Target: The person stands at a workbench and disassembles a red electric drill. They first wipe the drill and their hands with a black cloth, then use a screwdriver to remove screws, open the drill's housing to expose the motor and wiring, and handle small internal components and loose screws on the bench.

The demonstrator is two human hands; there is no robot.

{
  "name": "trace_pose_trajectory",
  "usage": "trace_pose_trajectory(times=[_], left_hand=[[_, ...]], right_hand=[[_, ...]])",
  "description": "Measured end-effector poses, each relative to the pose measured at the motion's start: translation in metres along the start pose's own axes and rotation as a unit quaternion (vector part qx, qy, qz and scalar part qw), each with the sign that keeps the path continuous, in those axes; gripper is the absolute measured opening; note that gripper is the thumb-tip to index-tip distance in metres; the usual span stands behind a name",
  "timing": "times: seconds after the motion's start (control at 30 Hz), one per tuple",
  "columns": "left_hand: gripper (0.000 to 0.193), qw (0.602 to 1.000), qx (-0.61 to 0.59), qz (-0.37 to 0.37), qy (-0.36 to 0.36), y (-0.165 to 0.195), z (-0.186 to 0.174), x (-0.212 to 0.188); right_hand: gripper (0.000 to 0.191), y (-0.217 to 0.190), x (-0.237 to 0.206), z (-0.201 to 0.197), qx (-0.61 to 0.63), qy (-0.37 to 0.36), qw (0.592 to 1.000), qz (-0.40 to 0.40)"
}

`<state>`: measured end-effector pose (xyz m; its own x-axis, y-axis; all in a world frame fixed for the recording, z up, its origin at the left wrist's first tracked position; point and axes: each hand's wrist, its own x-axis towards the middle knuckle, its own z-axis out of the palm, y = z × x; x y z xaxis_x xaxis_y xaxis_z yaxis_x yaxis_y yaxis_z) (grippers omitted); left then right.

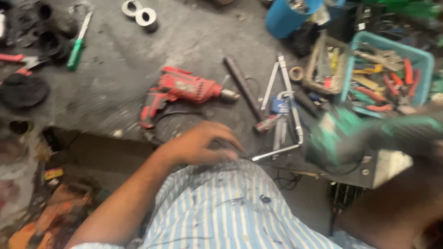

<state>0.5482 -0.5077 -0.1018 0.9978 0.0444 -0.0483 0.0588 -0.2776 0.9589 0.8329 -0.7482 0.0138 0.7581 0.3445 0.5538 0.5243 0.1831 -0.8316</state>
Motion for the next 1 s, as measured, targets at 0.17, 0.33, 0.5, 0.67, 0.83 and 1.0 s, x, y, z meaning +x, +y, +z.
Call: trace_pose_trajectory(times=[0.17, 0.33, 0.5, 0.67, 0.83, 1.0], left_hand=[[0.096, 0.977, -0.166, 0.121, 0.06, 0.013, 0.001, -0.021], [0.071, 0.749, -0.603, 0.157, 0.226, -0.007, -0.068, -0.09], [0.05, 0.837, -0.499, 0.04, 0.222, -0.028, -0.165, -0.21], [0.041, 0.958, -0.178, -0.11, 0.198, -0.008, -0.2, -0.258], [0.04, 0.957, 0.142, -0.225, 0.114, 0.021, -0.205, -0.242], [0.044, 0.942, 0.195, -0.261, 0.082, 0.041, -0.2, -0.213]], right_hand=[[0.062, -0.02, -0.099, 0.161, 0.099, -0.042, 0.993, -0.049], [0.064, -0.019, -0.164, 0.26, 0.147, -0.355, 0.887, -0.257], [0.054, 0.026, -0.199, 0.303, -0.072, -0.416, 0.887, -0.188], [0.095, 0.058, -0.233, 0.33, -0.18, -0.438, 0.877, -0.074], [0.097, 0.07, -0.241, 0.334, -0.25, -0.456, 0.853, -0.046], [0.092, 0.072, -0.24, 0.327, -0.24, -0.459, 0.854, -0.057]])
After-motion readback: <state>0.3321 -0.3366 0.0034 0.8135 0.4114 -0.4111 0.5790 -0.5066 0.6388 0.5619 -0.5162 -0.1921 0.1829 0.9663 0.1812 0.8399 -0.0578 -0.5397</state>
